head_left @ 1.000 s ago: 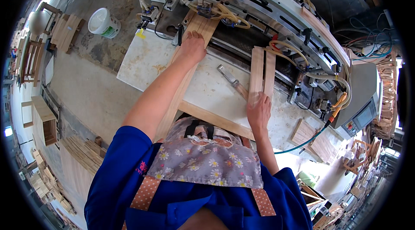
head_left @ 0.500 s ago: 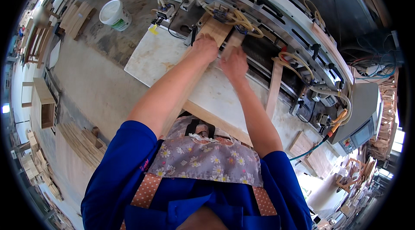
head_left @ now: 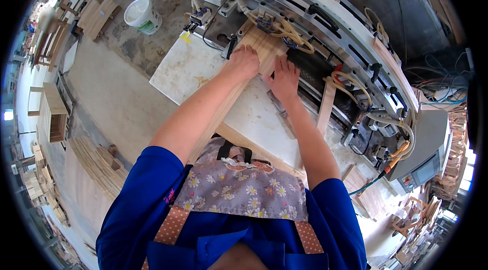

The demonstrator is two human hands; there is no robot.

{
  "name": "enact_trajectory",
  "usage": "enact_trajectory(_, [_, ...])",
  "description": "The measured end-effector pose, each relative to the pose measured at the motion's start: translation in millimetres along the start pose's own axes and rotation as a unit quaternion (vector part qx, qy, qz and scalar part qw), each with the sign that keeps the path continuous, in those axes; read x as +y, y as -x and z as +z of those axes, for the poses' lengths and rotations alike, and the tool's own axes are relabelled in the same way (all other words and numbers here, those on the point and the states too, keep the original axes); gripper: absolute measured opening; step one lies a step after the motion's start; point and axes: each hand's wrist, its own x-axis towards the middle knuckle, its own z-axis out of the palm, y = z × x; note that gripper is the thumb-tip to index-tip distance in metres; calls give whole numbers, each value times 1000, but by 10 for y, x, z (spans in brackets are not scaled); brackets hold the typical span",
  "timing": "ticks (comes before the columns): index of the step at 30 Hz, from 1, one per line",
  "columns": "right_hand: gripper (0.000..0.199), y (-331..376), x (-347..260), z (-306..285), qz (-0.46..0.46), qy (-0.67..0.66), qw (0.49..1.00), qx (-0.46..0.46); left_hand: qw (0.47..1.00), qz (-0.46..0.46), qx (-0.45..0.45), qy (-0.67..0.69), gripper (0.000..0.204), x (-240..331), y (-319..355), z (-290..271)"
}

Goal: The person picks up wood boards, feeds them into a woodworking machine, organizes stacks of wood, and uses an air gun to clear dust from the machine.

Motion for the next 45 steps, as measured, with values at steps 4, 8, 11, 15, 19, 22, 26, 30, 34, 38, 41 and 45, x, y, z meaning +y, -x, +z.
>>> enact_trajectory(4, [75,-77,77,-2,-16,11,1000,10,1000,-3,-4,-11,34,0,4,11])
enact_trajectory(8, [74,-64,78,61,-9,29,999,24,1000,-4,-21,14,33,8,-16,-55])
enact_trajectory(11, [73,-109,68,-7,21,-1,1000,-14,999,-5,-44,10,32,-4,-38,-94])
enact_trajectory(15, [65,-23,-65,-160,55,-169,982,71,996,-27,-86,12,32,-58,-64,-131])
enact_trajectory(19, [51,378,-417,281,273,-478,825,-130,994,-23,-105,15,32,21,-92,-211])
enact_trajectory(22, [51,398,-784,344,336,-688,600,-232,994,-24,-102,15,32,-25,-80,-183])
enact_trajectory(26, [45,315,-1080,406,377,-751,523,-141,995,-27,-92,5,32,11,-86,-154])
enact_trajectory(30, [48,304,-1122,513,397,-714,563,-124,995,-15,-92,23,31,7,-64,-208])
enact_trajectory(34, [49,286,-1148,655,405,-689,592,-104,960,76,-76,258,27,-152,199,-226])
enact_trajectory(38, [47,256,-1142,534,430,-681,585,-99,712,-184,-59,675,24,-493,739,-658])
enact_trajectory(41, [44,287,-1164,596,445,-680,576,-92,438,-300,137,836,28,-1441,554,-79])
enact_trajectory(45, [42,278,-1120,580,439,-667,593,-105,299,-360,231,853,30,-1765,113,-19])
